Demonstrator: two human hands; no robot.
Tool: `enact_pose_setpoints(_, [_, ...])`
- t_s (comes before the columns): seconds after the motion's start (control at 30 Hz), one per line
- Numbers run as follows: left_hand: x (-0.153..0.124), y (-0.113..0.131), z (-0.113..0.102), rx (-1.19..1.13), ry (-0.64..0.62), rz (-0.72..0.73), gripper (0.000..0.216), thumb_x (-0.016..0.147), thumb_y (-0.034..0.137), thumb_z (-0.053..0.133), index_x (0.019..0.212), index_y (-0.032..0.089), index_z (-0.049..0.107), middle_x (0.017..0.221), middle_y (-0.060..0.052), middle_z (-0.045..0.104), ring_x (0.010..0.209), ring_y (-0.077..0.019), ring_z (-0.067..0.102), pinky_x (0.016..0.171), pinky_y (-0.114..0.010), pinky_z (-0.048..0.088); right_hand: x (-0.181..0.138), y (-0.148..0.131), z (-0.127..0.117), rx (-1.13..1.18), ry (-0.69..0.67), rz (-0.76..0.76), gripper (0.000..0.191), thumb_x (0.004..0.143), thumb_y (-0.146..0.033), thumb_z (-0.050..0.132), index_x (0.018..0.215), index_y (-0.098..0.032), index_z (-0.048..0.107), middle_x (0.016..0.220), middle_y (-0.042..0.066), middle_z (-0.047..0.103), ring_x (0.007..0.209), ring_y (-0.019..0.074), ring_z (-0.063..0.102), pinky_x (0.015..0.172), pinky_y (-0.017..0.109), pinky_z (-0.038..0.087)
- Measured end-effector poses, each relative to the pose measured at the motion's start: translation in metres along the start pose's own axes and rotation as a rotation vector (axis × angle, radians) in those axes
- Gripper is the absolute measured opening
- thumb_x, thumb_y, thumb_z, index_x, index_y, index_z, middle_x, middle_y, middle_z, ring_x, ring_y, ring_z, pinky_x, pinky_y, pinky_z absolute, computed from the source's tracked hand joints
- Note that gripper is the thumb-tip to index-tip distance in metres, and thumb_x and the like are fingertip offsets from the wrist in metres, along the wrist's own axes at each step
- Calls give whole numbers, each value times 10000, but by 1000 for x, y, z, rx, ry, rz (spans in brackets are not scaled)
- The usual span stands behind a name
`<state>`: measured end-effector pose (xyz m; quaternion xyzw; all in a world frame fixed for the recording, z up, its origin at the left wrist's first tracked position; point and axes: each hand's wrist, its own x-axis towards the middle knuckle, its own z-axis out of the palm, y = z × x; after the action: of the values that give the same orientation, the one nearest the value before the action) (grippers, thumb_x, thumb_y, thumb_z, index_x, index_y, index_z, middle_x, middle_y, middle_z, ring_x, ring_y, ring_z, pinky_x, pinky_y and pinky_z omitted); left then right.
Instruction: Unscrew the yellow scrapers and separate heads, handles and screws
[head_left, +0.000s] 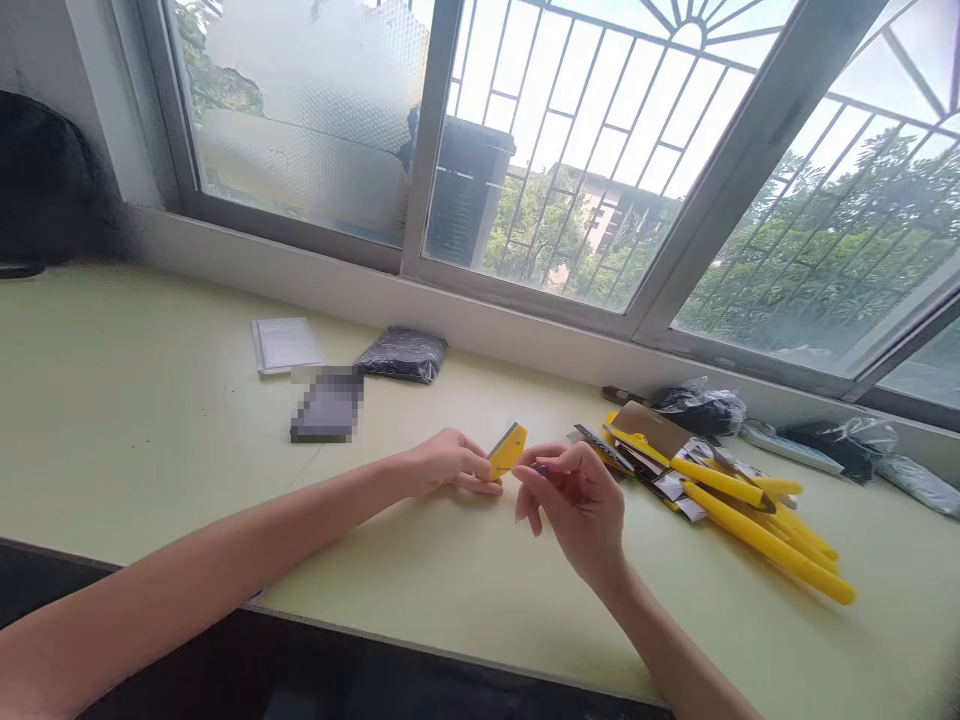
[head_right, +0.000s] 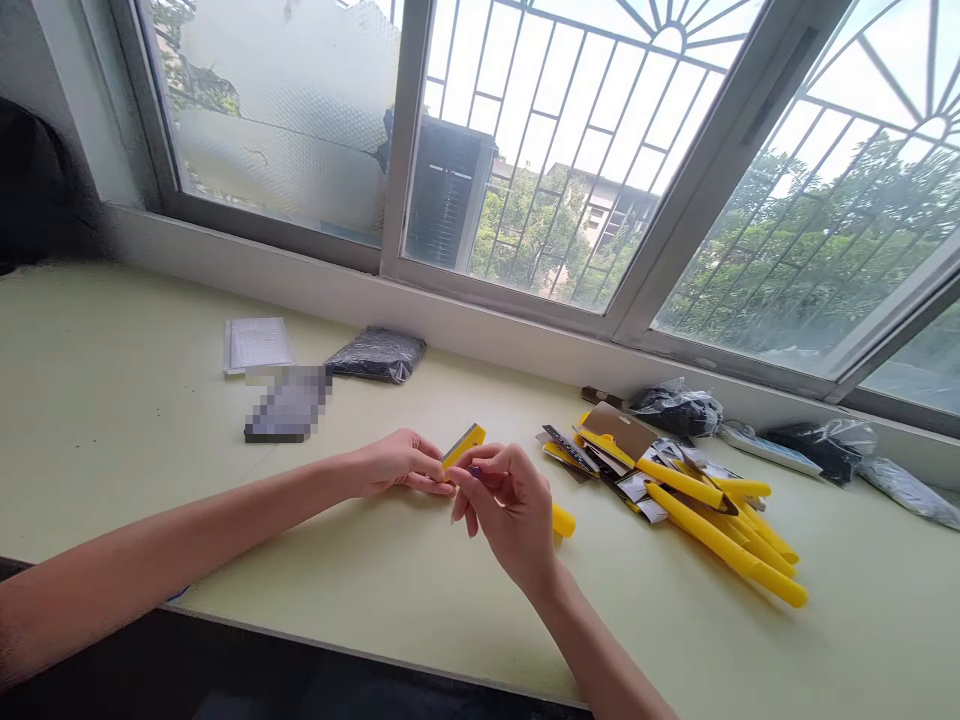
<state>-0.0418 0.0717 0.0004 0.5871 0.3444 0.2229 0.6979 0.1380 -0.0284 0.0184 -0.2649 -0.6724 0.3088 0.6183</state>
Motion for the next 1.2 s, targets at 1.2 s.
enact_pose_setpoints(1.2, [8, -15, 2, -5, 96, 45, 297, 619, 302, 875, 766, 164, 657, 823, -98, 794, 923, -285, 776, 740, -291, 604, 0, 1, -8, -573, -19, -333, 161, 899, -135, 694, 853, -237, 578, 815, 23, 617, 590, 119, 534, 475, 254, 455])
